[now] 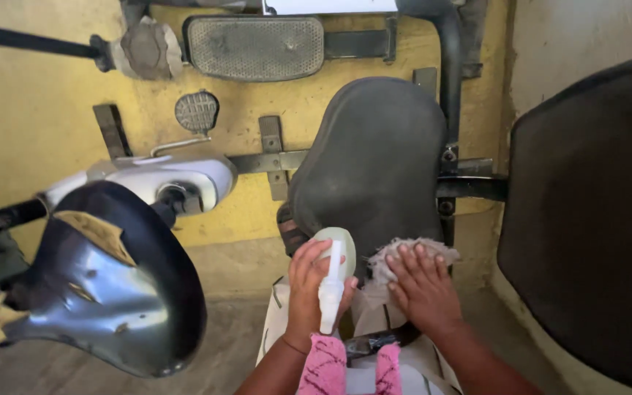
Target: Cleaning and wiping down various gym equipment using a spray bottle and cloth.
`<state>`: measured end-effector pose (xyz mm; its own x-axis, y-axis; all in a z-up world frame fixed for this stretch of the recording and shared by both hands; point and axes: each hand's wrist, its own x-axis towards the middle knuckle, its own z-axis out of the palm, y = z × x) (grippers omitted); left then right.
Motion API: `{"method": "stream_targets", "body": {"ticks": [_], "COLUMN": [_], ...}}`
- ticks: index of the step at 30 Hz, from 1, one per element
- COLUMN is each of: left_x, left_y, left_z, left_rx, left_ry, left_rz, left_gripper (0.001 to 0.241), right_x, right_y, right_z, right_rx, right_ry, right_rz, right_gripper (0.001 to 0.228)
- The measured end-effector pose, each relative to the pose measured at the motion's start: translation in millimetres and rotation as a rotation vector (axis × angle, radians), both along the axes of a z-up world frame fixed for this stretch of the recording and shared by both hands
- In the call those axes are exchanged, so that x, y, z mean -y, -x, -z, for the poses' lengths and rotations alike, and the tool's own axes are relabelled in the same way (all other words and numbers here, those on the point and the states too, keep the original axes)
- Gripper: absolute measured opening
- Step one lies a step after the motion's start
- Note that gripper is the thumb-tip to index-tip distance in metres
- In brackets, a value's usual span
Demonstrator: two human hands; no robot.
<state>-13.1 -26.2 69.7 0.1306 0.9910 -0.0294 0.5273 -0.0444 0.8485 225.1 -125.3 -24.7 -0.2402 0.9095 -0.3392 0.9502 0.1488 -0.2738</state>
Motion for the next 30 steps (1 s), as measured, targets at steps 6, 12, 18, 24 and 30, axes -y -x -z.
{"method": "stream_targets", "body": {"ticks": [6,12,18,24,30], "left_x": [0.3,-13.1,10.5,20.5,-14.0], "left_y": [20.7,34.6,52.5,62.2,60.6], "left_z": [15.6,2.7,33.2,12.7,-34.2], "left_rx": [0.023,0.034,0.005,0.107,0.080], "left_ry": [0.065,0.184,0.123,0.376,0.602], "left_rz": [0.174,0.280,0.320,0.337,0.537], "left_gripper": [0.038,0.037,0.039,0.054,0.088], "right_x": [-73.4,-186.9,-180.0,-56.8,6.3], "right_y": [25.2,39.9,93.6,100.9,42.0], "right_z": [-3.6,12.3,-16.0,-14.1,-4.4], "right_rx": [0.147,0.092,0.174,-0.146,-0.008], "right_ry": [-0.003,-0.190,-0.070,-0.064,-0.096], "right_rz": [0.300,0.452,0.298,0.106,0.445], "right_gripper": [0.062,0.069,0.079,0.059,0.046]}}
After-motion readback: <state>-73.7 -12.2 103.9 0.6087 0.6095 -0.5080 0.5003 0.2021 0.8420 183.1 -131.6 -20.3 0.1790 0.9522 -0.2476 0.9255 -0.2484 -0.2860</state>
